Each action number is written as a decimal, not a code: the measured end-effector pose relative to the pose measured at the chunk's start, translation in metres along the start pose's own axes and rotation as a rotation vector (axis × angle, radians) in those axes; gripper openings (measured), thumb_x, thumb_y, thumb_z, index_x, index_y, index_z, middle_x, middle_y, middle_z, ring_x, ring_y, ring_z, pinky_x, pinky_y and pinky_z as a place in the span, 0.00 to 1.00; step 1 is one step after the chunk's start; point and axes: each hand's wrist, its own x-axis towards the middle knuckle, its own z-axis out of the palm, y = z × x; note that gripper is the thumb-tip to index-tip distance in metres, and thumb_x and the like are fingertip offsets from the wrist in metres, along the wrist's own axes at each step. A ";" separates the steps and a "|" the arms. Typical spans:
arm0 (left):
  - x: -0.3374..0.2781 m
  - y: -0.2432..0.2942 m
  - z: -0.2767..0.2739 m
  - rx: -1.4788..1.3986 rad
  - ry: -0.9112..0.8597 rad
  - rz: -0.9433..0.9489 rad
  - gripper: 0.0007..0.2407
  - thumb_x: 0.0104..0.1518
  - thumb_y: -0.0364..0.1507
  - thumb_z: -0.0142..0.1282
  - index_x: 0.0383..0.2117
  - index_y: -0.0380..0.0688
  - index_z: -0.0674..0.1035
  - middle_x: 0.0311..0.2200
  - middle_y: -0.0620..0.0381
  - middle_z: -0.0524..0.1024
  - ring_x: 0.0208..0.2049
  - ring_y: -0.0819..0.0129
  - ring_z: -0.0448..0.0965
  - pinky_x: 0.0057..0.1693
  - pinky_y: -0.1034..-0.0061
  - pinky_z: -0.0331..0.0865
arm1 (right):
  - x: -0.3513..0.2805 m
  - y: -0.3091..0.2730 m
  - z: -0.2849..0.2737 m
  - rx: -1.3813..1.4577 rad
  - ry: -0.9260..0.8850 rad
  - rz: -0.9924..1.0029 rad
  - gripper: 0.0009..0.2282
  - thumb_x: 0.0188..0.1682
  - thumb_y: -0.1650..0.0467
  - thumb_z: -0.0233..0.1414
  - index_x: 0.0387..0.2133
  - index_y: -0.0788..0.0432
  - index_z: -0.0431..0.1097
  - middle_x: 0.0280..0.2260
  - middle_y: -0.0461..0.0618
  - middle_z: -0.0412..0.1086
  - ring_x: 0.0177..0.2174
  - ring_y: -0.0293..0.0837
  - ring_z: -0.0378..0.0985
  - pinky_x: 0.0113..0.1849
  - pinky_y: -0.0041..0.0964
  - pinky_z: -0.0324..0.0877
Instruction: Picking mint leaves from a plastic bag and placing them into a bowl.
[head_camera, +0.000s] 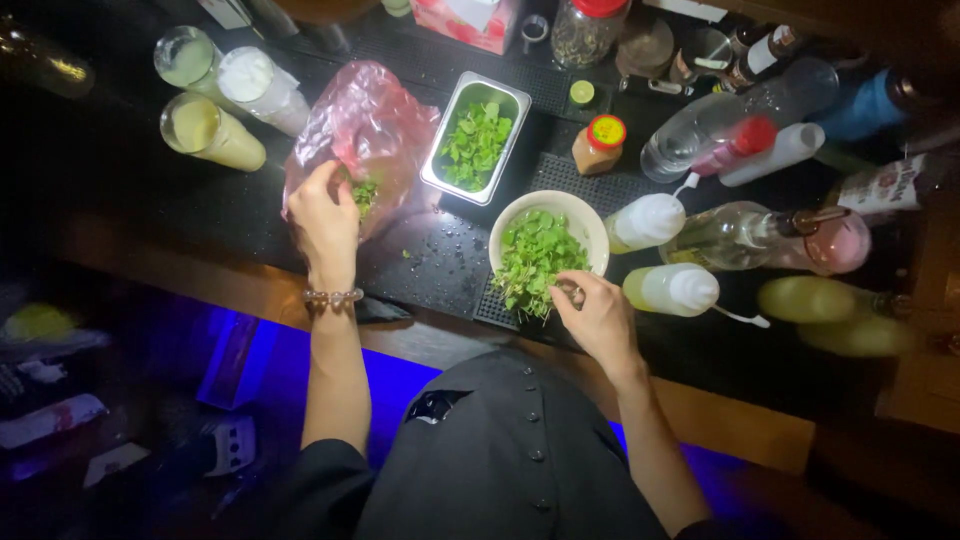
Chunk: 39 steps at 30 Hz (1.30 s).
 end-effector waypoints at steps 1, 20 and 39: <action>0.002 -0.008 0.009 0.001 -0.003 0.001 0.10 0.54 0.20 0.61 0.42 0.44 0.84 0.35 0.46 0.83 0.39 0.46 0.84 0.46 0.61 0.77 | -0.001 0.002 0.001 0.001 -0.001 0.003 0.08 0.47 0.65 0.62 0.37 0.52 0.80 0.32 0.51 0.80 0.31 0.53 0.84 0.33 0.44 0.78; -0.141 0.109 0.083 -1.042 -0.960 -0.553 0.18 0.52 0.34 0.68 0.45 0.35 0.82 0.33 0.49 0.83 0.30 0.75 0.81 0.33 0.83 0.80 | -0.034 -0.018 0.011 0.272 0.293 -0.381 0.07 0.44 0.76 0.64 0.34 0.54 0.81 0.35 0.48 0.81 0.37 0.49 0.84 0.40 0.42 0.78; -0.145 0.088 0.068 -0.824 -0.771 -0.229 0.11 0.60 0.33 0.60 0.45 0.44 0.85 0.34 0.49 0.85 0.38 0.67 0.84 0.42 0.66 0.79 | -0.007 -0.014 -0.006 -0.446 0.657 -0.500 0.08 0.47 0.66 0.64 0.40 0.44 0.80 0.46 0.40 0.70 0.43 0.42 0.73 0.46 0.38 0.64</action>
